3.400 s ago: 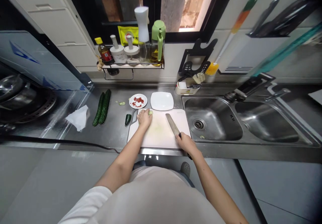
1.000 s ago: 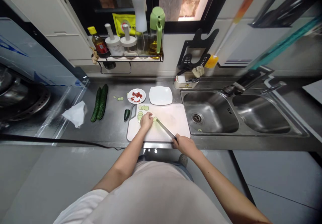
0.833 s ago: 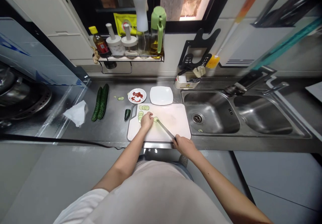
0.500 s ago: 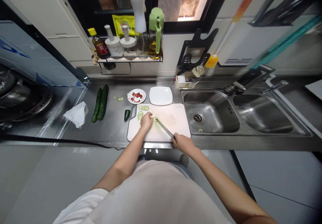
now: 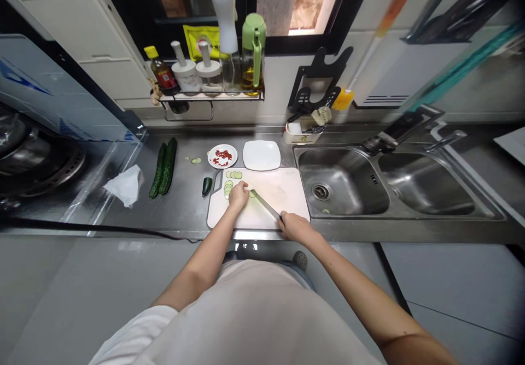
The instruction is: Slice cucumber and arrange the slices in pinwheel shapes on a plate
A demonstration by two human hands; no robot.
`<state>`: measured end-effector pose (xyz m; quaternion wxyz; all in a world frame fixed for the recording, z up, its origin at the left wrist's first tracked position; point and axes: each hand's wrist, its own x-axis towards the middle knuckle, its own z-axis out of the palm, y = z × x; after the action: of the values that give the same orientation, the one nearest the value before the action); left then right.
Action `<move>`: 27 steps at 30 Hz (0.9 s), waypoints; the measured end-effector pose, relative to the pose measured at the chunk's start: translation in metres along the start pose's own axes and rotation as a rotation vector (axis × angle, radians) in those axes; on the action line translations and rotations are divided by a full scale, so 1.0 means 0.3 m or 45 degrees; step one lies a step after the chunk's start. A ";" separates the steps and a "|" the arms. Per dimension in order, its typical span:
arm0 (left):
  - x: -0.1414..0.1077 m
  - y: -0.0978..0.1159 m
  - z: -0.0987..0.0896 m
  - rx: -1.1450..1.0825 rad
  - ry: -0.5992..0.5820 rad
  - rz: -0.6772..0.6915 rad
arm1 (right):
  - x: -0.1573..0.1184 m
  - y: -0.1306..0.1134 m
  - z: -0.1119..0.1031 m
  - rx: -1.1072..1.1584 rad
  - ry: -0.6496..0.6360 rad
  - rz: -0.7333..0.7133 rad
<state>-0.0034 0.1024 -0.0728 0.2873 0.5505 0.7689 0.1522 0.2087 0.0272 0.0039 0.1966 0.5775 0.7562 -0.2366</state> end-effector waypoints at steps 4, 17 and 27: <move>0.000 0.001 -0.002 -0.002 -0.008 -0.007 | -0.005 -0.004 -0.008 -0.001 -0.008 -0.005; 0.005 -0.004 0.001 -0.015 -0.006 -0.006 | -0.032 0.010 0.004 -0.017 -0.021 0.034; 0.000 0.000 -0.006 -0.020 -0.010 0.001 | -0.018 -0.014 -0.027 -0.044 -0.028 0.018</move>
<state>-0.0046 0.1027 -0.0713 0.2947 0.5490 0.7664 0.1562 0.2060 0.0267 0.0141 0.2164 0.5767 0.7540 -0.2282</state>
